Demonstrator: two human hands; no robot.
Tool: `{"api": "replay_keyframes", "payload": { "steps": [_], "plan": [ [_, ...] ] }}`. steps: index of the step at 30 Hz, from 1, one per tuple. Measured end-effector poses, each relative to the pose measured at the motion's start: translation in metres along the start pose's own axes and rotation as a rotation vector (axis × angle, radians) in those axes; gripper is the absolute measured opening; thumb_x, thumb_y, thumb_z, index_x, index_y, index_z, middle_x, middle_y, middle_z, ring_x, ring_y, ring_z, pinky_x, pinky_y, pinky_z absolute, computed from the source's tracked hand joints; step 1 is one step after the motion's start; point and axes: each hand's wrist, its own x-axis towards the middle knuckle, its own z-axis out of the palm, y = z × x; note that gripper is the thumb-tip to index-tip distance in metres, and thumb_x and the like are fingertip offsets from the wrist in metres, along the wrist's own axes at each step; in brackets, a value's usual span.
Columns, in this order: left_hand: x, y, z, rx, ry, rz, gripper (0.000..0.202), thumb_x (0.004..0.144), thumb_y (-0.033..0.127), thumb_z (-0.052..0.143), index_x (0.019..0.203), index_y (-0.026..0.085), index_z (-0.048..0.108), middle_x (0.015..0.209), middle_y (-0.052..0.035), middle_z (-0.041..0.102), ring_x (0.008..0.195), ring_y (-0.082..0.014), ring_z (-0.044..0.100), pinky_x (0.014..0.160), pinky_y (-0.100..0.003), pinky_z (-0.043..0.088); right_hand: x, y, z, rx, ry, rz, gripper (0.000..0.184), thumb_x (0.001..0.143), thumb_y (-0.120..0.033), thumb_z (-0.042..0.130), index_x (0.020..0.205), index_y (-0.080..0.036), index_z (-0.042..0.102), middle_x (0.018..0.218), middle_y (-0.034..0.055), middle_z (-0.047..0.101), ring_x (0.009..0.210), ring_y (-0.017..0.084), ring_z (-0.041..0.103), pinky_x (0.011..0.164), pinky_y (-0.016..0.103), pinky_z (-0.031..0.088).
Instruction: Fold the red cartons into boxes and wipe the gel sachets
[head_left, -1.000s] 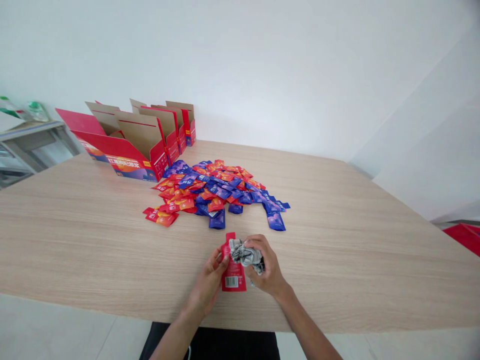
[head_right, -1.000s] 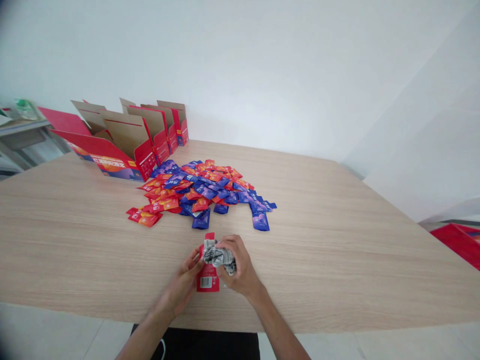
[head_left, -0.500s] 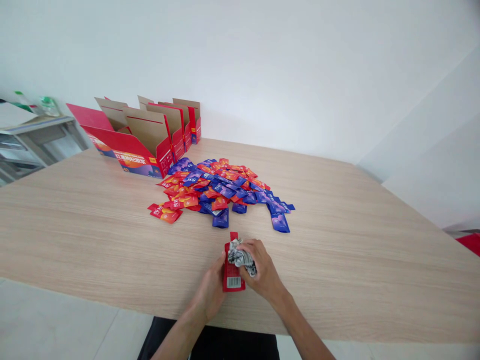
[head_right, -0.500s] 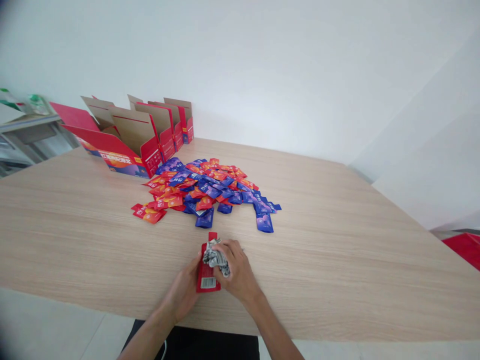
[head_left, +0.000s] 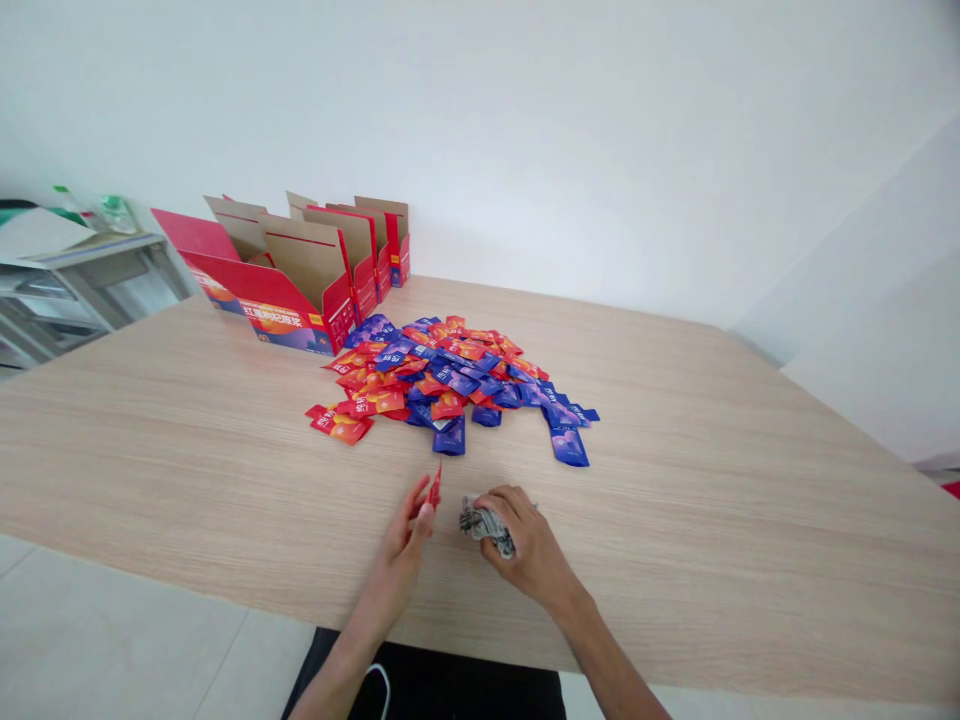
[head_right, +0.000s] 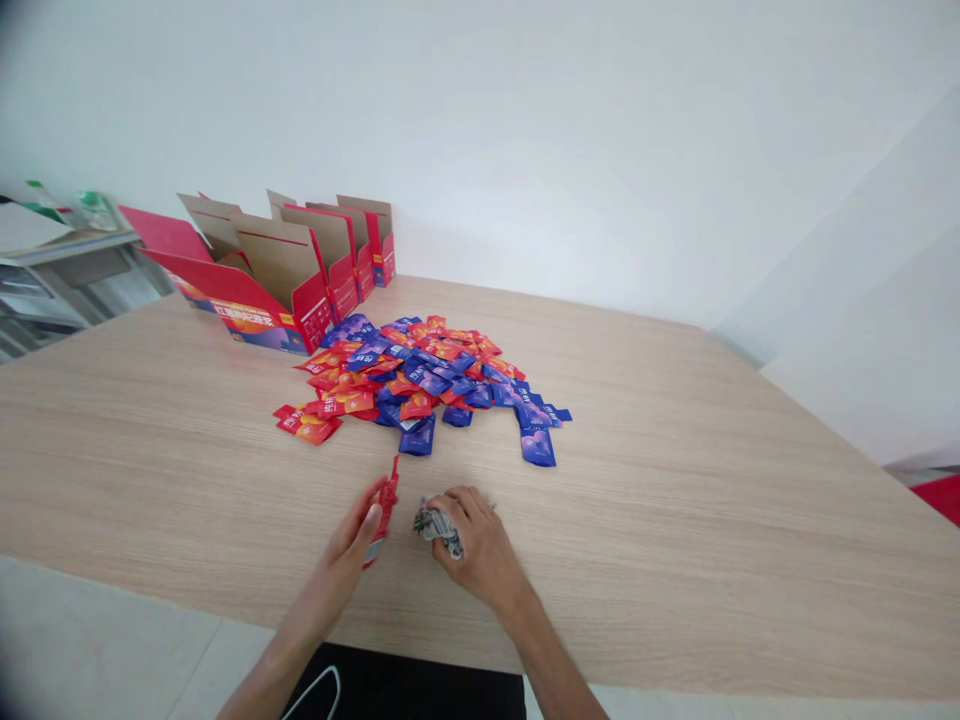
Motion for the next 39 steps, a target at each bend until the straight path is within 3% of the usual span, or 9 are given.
{"api": "replay_keyframes", "payload": {
  "steps": [4,6,14,20,23,26,31,35,39],
  "plan": [
    [0.019,-0.001,-0.068,0.653,0.177,0.366,0.069,0.089,0.064,0.060,0.137,0.016,0.070,0.129,-0.0184,0.072,0.123,-0.0384,0.061,0.115,-0.060,0.047,-0.005,0.011,-0.011,0.009,0.061,0.081,0.057,0.080,-0.001,0.062,0.130,-0.028,0.060,0.115,0.0066,0.069,0.104,0.026,0.067,0.090,0.039,0.060],
    [0.030,0.005,-0.101,0.900,0.232,0.431,0.065,0.093,0.058,0.054,0.136,0.013,0.071,0.125,-0.0192,0.072,0.119,-0.0388,0.060,0.113,-0.061,0.047,-0.007,0.013,-0.015,0.016,0.072,0.090,0.056,0.080,-0.001,0.063,0.129,-0.028,0.060,0.114,0.0059,0.069,0.104,0.026,0.067,0.090,0.038,0.060],
    [0.077,0.033,-0.195,1.334,0.349,0.288,0.061,0.101,0.047,0.039,0.146,0.015,0.065,0.137,-0.0223,0.068,0.120,-0.0442,0.060,0.099,-0.059,0.053,-0.007,0.015,-0.014,0.033,0.057,0.128,0.054,0.081,-0.002,0.063,0.129,-0.028,0.062,0.116,0.0066,0.070,0.106,0.027,0.067,0.093,0.041,0.059],
    [0.116,0.034,-0.258,1.409,0.409,0.167,0.058,0.095,0.040,0.041,0.150,0.025,0.055,0.146,-0.0073,0.067,0.130,-0.0440,0.060,0.103,-0.059,0.051,-0.008,0.017,-0.020,0.034,0.089,0.149,0.053,0.082,-0.002,0.062,0.129,-0.027,0.062,0.115,0.0065,0.070,0.105,0.026,0.067,0.091,0.039,0.059],
    [0.130,0.038,-0.246,1.383,0.256,0.304,0.064,0.088,0.025,0.042,0.151,0.015,0.054,0.156,-0.0161,0.061,0.142,-0.0460,0.056,0.111,-0.063,0.049,-0.007,0.016,-0.020,0.046,0.094,0.147,0.053,0.082,-0.002,0.063,0.128,-0.027,0.062,0.114,0.0063,0.070,0.105,0.026,0.067,0.092,0.040,0.059],
    [0.145,0.037,-0.214,1.354,0.052,0.461,0.072,0.080,0.013,0.045,0.152,0.013,0.056,0.167,-0.0187,0.052,0.157,-0.0378,0.044,0.124,-0.056,0.042,-0.008,0.016,-0.018,0.058,0.089,0.142,0.051,0.083,-0.003,0.063,0.128,-0.027,0.062,0.115,0.0068,0.070,0.106,0.027,0.067,0.092,0.040,0.059],
    [0.158,0.028,-0.169,1.294,-0.015,0.520,0.067,0.082,0.014,0.048,0.147,0.010,0.060,0.158,-0.0232,0.060,0.152,-0.0363,0.051,0.126,-0.055,0.042,-0.011,0.018,-0.016,0.057,0.109,0.138,0.049,0.085,-0.005,0.063,0.129,-0.027,0.062,0.116,0.0071,0.070,0.106,0.027,0.067,0.092,0.041,0.059],
    [0.136,0.028,-0.148,1.220,-0.029,0.551,0.057,0.087,0.020,0.046,0.140,0.008,0.065,0.152,-0.0249,0.062,0.144,-0.0372,0.056,0.125,-0.055,0.042,-0.011,0.019,-0.017,0.050,0.110,0.134,0.049,0.085,-0.005,0.062,0.129,-0.027,0.062,0.114,0.0073,0.070,0.104,0.027,0.068,0.091,0.040,0.060],
    [0.104,0.024,-0.127,1.133,-0.063,0.570,0.040,0.098,0.032,0.043,0.120,0.021,0.074,0.136,-0.0144,0.072,0.136,-0.0313,0.061,0.123,-0.050,0.045,-0.010,0.018,-0.018,0.050,0.105,0.122,0.047,0.086,-0.006,0.062,0.129,-0.027,0.062,0.114,0.0075,0.070,0.104,0.027,0.068,0.091,0.041,0.060]
  ]
}}
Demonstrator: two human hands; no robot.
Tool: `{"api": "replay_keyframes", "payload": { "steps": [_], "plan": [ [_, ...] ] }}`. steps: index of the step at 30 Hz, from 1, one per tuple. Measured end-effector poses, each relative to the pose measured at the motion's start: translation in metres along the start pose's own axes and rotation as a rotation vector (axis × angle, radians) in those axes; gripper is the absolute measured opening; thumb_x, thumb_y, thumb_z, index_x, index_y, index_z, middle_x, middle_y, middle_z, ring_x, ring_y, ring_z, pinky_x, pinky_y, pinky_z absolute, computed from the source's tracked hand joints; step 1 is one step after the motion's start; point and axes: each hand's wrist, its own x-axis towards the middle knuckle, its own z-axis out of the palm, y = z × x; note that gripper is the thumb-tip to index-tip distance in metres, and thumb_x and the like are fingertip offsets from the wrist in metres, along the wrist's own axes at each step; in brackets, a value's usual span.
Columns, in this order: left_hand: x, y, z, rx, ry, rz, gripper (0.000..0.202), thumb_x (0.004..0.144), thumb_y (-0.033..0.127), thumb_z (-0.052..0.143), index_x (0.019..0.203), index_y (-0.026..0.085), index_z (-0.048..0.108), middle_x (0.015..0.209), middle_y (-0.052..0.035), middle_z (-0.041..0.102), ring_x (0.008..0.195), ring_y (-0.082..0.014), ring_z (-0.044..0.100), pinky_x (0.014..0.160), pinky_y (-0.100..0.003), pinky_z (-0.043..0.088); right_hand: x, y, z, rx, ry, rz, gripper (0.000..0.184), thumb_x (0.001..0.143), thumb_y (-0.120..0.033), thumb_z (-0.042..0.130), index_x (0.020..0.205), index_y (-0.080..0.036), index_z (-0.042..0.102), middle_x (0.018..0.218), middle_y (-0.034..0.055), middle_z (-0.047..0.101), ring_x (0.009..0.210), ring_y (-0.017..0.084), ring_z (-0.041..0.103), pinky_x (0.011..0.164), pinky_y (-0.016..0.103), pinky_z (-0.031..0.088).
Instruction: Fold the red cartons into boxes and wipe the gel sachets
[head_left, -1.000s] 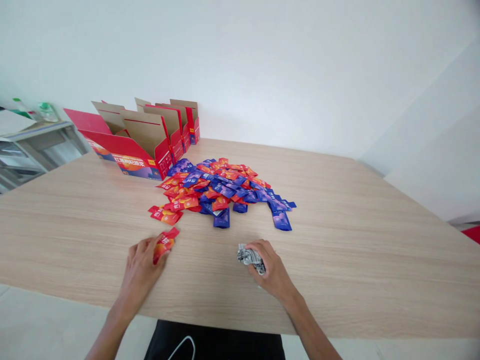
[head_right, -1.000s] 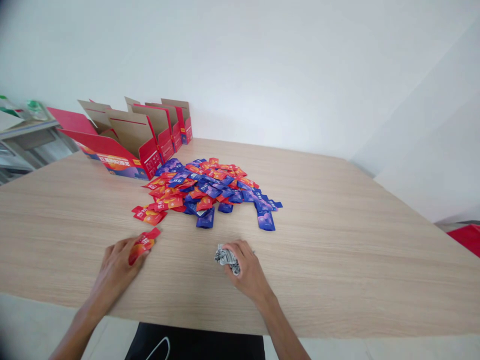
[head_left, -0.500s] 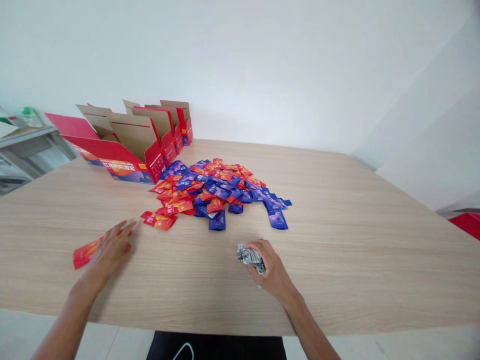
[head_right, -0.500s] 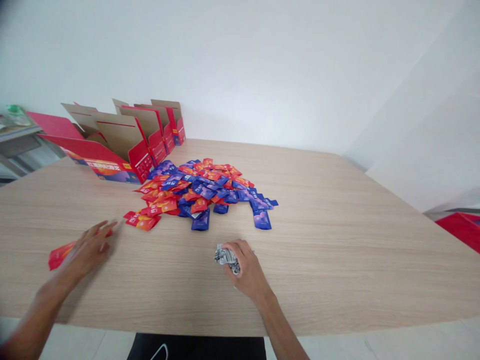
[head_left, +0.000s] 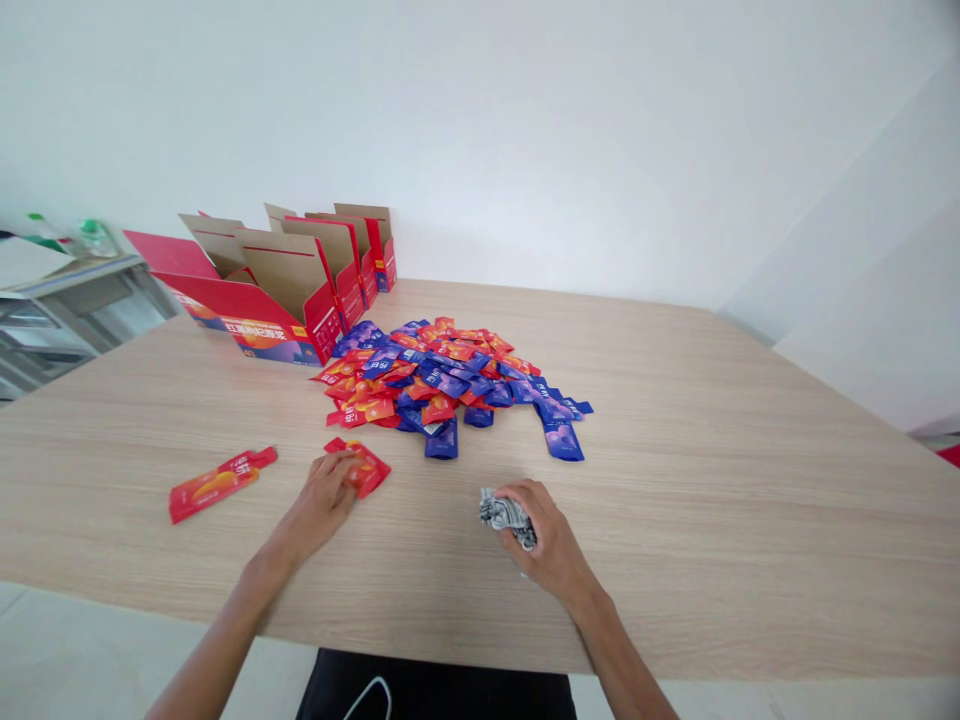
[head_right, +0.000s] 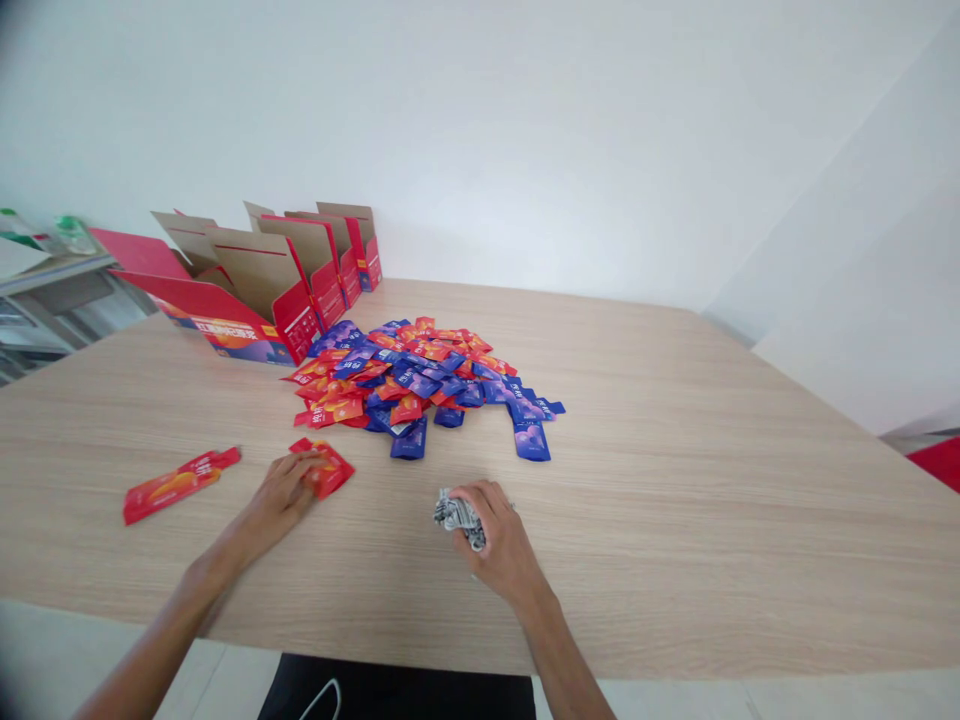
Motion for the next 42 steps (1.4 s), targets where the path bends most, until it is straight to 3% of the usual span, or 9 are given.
{"api": "replay_keyframes", "payload": {
  "steps": [3,9,15,19,22,27,35,39,42],
  "plan": [
    [-0.012,0.020,0.012,-0.028,0.058,-0.068,0.038,0.100,0.046,0.045,0.112,0.023,0.072,0.128,-0.0144,0.071,0.132,-0.0322,0.061,0.120,-0.050,0.047,0.001,-0.001,0.001,0.001,-0.006,-0.009,0.048,0.086,-0.007,0.062,0.128,-0.027,0.062,0.114,0.0076,0.070,0.105,0.027,0.067,0.092,0.041,0.060],
    [-0.023,0.068,0.028,0.143,0.125,-0.512,0.085,0.092,0.069,0.056,0.152,0.009,0.052,0.160,-0.0306,0.044,0.150,-0.0519,0.037,0.119,-0.072,0.034,0.001,-0.004,0.003,0.008,-0.032,-0.018,0.052,0.082,-0.005,0.062,0.128,-0.028,0.062,0.115,0.0071,0.071,0.105,0.027,0.067,0.093,0.041,0.060],
    [-0.032,0.099,0.037,0.024,0.129,-0.550,0.073,0.089,0.059,0.066,0.145,0.014,0.057,0.163,-0.0263,0.044,0.151,-0.0481,0.038,0.121,-0.067,0.033,0.000,-0.006,0.006,0.011,-0.053,-0.026,0.052,0.082,-0.005,0.062,0.129,-0.028,0.062,0.115,0.0068,0.070,0.106,0.027,0.067,0.093,0.041,0.060],
    [-0.036,0.107,0.045,-0.282,0.215,-0.547,0.071,0.076,0.054,0.079,0.135,0.020,0.058,0.139,-0.0179,0.064,0.136,-0.0443,0.055,0.116,-0.065,0.040,0.002,-0.010,0.008,0.042,-0.080,-0.033,0.048,0.085,-0.009,0.063,0.129,-0.027,0.061,0.114,0.0069,0.070,0.105,0.027,0.066,0.093,0.041,0.059],
    [-0.035,0.122,0.051,-0.902,0.266,-0.579,0.078,0.058,0.047,0.094,0.123,0.025,0.056,0.113,-0.0083,0.074,0.109,-0.0344,0.071,0.104,-0.052,0.052,0.003,-0.015,0.009,0.110,-0.099,-0.059,0.042,0.090,-0.014,0.063,0.130,-0.026,0.060,0.115,0.0075,0.069,0.106,0.027,0.066,0.096,0.042,0.059],
    [-0.037,0.164,0.065,-1.421,0.151,-0.674,0.066,0.059,0.055,0.098,0.106,0.019,0.068,0.096,-0.0084,0.081,0.089,-0.0265,0.077,0.085,-0.037,0.058,0.001,-0.019,0.015,0.185,-0.109,-0.118,0.042,0.092,-0.016,0.061,0.132,-0.026,0.059,0.117,0.0085,0.066,0.108,0.026,0.065,0.096,0.041,0.059],
    [-0.045,0.202,0.080,-1.858,-0.046,-0.746,0.068,0.072,0.072,0.088,0.110,0.017,0.081,0.126,-0.0158,0.081,0.133,-0.0365,0.069,0.119,-0.049,0.050,0.003,-0.022,0.024,0.124,-0.067,-0.200,0.053,0.084,-0.009,0.063,0.133,-0.027,0.057,0.120,0.0097,0.065,0.110,0.028,0.066,0.094,0.042,0.060],
    [-0.053,0.207,0.091,-1.890,-0.175,-0.718,0.066,0.075,0.075,0.085,0.115,0.022,0.083,0.134,-0.0124,0.079,0.144,-0.0373,0.061,0.126,-0.053,0.044,0.010,-0.023,0.026,0.100,0.095,-0.099,0.051,0.087,-0.006,0.060,0.134,-0.027,0.057,0.118,0.0100,0.064,0.108,0.027,0.065,0.091,0.041,0.061],
    [-0.056,0.209,0.101,-1.817,-0.126,-0.753,0.061,0.074,0.069,0.088,0.110,0.021,0.084,0.132,-0.0121,0.080,0.148,-0.0364,0.058,0.132,-0.050,0.035,0.011,-0.022,0.026,0.117,0.132,-0.053,0.049,0.088,-0.006,0.059,0.133,-0.026,0.057,0.116,0.0093,0.063,0.106,0.026,0.064,0.092,0.040,0.060]
  ]
}}
